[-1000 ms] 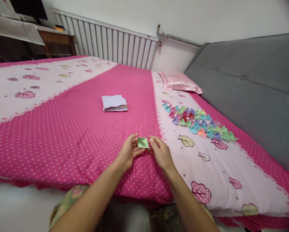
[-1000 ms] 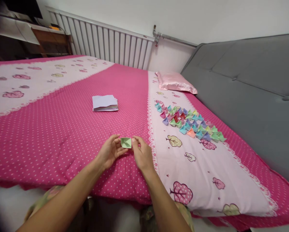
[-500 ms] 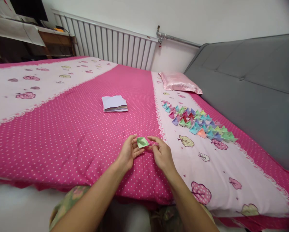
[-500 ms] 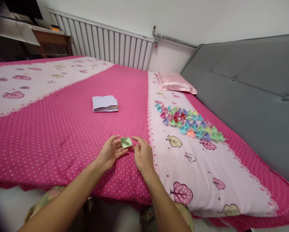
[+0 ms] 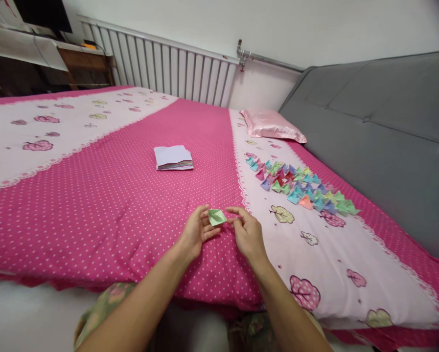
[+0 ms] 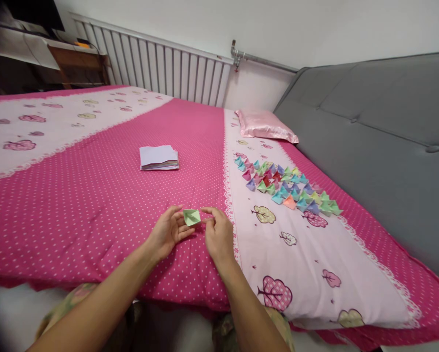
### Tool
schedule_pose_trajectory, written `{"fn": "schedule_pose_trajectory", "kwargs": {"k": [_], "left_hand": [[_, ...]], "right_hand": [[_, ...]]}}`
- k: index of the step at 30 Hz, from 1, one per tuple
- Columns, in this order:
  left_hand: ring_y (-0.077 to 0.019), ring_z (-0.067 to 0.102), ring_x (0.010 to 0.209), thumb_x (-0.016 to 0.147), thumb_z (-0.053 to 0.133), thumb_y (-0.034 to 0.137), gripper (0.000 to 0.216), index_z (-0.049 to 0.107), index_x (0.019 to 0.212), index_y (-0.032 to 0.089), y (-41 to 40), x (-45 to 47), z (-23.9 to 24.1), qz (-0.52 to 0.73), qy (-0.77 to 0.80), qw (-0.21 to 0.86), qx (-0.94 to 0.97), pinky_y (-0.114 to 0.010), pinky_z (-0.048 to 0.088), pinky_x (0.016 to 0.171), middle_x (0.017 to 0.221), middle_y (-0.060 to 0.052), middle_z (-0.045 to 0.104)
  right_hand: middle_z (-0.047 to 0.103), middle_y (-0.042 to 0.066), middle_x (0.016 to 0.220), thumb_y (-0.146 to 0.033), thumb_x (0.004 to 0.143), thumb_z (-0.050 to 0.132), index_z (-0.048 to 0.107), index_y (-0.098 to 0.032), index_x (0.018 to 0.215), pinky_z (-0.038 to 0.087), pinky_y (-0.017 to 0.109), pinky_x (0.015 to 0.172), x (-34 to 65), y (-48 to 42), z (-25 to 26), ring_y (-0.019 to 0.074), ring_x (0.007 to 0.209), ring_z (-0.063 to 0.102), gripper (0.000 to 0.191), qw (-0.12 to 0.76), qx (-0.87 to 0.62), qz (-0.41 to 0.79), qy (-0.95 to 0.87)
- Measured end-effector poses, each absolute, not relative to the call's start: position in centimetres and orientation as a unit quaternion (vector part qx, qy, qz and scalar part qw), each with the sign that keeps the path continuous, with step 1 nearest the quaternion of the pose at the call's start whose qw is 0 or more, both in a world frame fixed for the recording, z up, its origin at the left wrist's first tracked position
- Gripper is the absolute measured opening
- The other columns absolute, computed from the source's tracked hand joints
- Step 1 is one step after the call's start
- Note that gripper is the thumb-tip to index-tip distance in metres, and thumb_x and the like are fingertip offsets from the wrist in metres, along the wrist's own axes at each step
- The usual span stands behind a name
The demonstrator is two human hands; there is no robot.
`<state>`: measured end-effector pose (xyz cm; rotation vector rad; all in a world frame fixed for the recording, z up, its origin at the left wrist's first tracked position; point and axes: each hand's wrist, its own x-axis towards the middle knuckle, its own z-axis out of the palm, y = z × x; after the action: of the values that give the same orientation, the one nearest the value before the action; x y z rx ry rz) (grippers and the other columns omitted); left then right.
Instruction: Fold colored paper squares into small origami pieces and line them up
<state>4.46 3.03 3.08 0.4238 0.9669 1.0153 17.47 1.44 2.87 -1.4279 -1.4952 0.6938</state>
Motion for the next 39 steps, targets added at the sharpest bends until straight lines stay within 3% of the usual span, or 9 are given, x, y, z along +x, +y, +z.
{"fn": "schedule_pose_trajectory", "kwargs": {"k": [13,19,33,39], "left_hand": [[-0.0128,0.061,0.060,0.077,0.049,0.034,0.022,0.056,0.081,0.013,3.2,4.6,2.5,0.455,0.441,0.739,0.229,-0.022,0.051,0.054,0.076,-0.008,0.064],[-0.0127,0.060,0.056,0.077,0.048,0.036,0.025,0.057,0.079,0.013,3.2,4.7,2.3,0.436,0.442,0.742,0.253,-0.023,0.050,0.052,0.072,-0.007,0.064],[-0.0111,0.060,0.053,0.078,0.047,0.035,0.024,0.059,0.074,0.014,3.0,4.7,2.7,0.422,0.437,0.752,0.256,-0.020,0.049,0.051,0.066,-0.004,0.063],[-0.0125,0.061,0.056,0.078,0.046,0.037,0.028,0.060,0.079,0.012,3.2,4.6,2.7,0.418,0.439,0.748,0.271,-0.021,0.050,0.054,0.072,-0.007,0.065]], "right_hand": [[0.065,0.003,0.090,-0.002,0.067,0.036,0.063,-0.019,0.092,0.048,0.028,0.072,17.4,1.3,2.9,0.0150,0.074,0.060,0.040,0.419,-0.576,0.244,-0.658],[0.062,0.005,0.098,0.003,0.062,0.037,0.064,-0.019,0.094,0.044,0.031,0.083,17.4,1.3,2.4,0.0184,0.090,0.057,0.047,0.361,-0.579,0.170,-0.711],[0.055,0.009,0.115,0.000,0.068,0.040,0.060,-0.018,0.106,0.043,0.032,0.084,16.7,0.8,2.3,0.0227,0.101,0.054,0.047,0.280,-0.602,0.118,-0.738],[0.060,0.007,0.102,-0.003,0.070,0.042,0.060,-0.018,0.099,0.044,0.029,0.079,17.0,0.9,2.6,0.0202,0.092,0.056,0.038,0.311,-0.598,0.123,-0.728]]}}
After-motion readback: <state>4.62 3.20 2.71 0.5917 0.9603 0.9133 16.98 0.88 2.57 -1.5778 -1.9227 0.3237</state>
